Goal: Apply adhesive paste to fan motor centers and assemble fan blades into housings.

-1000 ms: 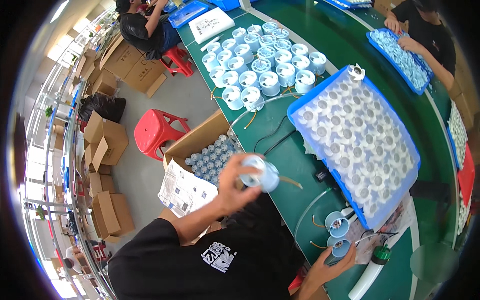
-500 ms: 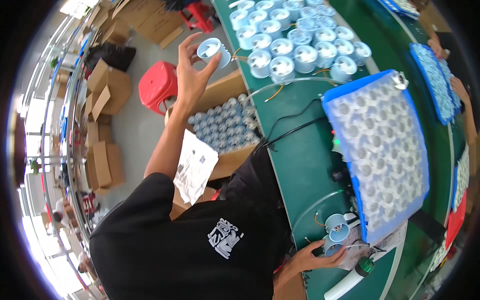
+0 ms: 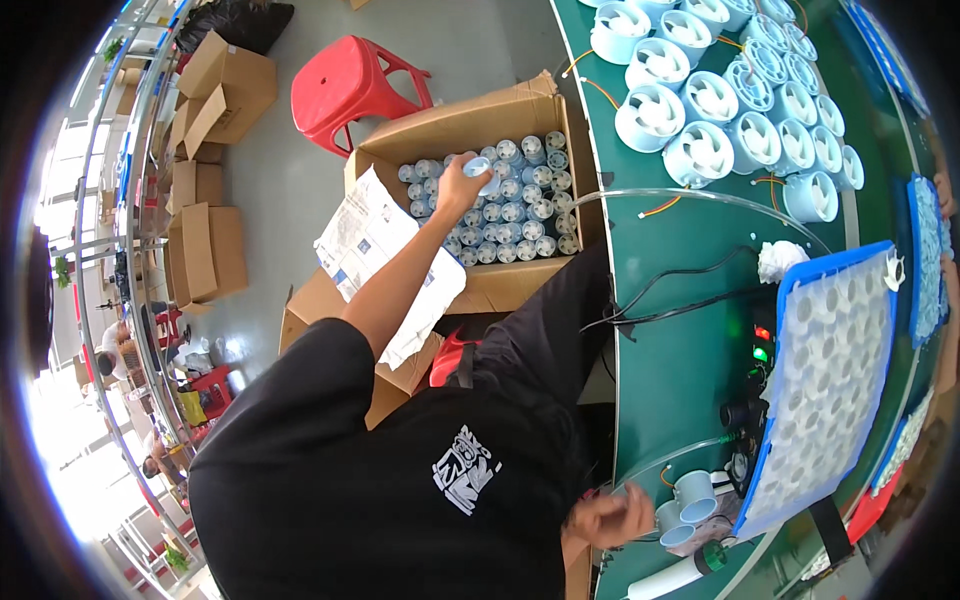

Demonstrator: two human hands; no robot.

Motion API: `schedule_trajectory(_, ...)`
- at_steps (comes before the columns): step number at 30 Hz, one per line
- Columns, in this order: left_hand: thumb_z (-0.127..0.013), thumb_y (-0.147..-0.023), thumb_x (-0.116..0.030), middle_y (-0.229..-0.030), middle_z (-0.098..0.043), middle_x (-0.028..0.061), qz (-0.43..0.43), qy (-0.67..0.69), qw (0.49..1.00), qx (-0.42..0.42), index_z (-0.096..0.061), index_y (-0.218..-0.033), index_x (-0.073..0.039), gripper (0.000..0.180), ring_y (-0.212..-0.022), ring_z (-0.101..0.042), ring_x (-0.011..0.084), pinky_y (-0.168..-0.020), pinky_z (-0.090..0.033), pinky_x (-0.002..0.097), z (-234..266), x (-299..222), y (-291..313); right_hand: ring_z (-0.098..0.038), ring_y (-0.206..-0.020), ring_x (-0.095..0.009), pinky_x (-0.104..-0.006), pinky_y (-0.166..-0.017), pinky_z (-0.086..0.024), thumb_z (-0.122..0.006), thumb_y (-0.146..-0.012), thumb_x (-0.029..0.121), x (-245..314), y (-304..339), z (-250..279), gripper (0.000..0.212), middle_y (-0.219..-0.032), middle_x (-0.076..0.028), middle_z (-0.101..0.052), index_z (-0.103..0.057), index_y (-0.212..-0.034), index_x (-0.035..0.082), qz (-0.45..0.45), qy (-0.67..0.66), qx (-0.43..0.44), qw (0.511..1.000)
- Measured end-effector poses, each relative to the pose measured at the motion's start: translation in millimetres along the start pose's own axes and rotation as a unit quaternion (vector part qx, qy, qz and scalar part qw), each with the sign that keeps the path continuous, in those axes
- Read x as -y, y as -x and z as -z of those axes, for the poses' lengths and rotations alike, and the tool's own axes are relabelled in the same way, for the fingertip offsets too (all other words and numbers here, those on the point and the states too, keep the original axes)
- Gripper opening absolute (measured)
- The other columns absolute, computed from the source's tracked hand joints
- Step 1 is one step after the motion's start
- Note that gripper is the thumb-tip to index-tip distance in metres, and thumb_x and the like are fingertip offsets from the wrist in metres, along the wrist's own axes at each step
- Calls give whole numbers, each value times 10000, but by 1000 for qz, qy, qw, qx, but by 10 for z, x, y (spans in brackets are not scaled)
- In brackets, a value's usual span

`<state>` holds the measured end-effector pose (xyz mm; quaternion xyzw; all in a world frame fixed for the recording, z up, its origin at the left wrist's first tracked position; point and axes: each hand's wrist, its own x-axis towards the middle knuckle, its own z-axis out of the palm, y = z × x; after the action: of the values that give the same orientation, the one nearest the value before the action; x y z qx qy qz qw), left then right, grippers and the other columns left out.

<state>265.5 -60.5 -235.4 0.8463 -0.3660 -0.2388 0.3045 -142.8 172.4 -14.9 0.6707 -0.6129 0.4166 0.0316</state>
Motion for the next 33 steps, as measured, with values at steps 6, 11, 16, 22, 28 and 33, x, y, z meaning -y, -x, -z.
schedule_trajectory(6,-799,-702,-391,-1162,-644,220,127,-85,984,92,-537,-1209,-32,674,-1099,-615,364,-937,-488,435,-668,617,-212,-532,-712,-261,-336,-609,-448,-599,-859,-59,278,-777,-735,212,-813,-105,-552,-644,-1063,-25,-44,38,151,987)
schedule_trajectory(11,-842,-664,-307,-1207,-617,217,209,-92,969,92,-494,-1229,-36,717,-1147,-585,368,-967,-476,430,-1021,1038,-303,-433,-637,-210,-354,-535,-359,-606,-869,-24,234,-914,-965,188,-743,-75,-450,-619,-1055,4,-107,84,207,969)
schedule_trajectory(16,-823,-668,-227,-1202,-606,197,191,-84,971,118,-524,-1213,-79,639,-1162,-568,362,-967,-473,432,-1168,1294,-316,-384,-630,-174,-329,-556,-337,-592,-897,51,166,-883,-979,172,-758,-51,-421,-596,-1063,5,-111,119,208,965)
schedule_trajectory(22,-803,-640,-240,-1105,-658,214,151,-132,971,129,-568,-1140,-43,587,-1047,-634,378,-900,-513,440,-1202,1783,-171,-375,-626,-200,-351,-567,-326,-560,-881,47,213,-921,-980,155,-747,-67,-389,-572,-1027,-4,-127,144,242,951)
schedule_trajectory(28,-787,-739,-335,-1166,-649,173,187,-221,942,172,-554,-1167,-45,568,-1176,-554,396,-980,-422,522,-1256,1598,-31,-357,-606,-188,-331,-541,-284,-523,-863,51,194,-902,-998,170,-756,-69,-392,-554,-1016,-16,-142,174,245,943)
schedule_trajectory(33,-632,-850,-501,-1280,-607,178,200,-331,888,249,-627,-1200,-55,567,-1356,-340,451,-1063,-313,576,-1234,1564,-67,-344,-578,-185,-325,-513,-265,-506,-867,55,193,-899,-1009,168,-752,-70,-394,-550,-1008,-25,-128,166,241,948)
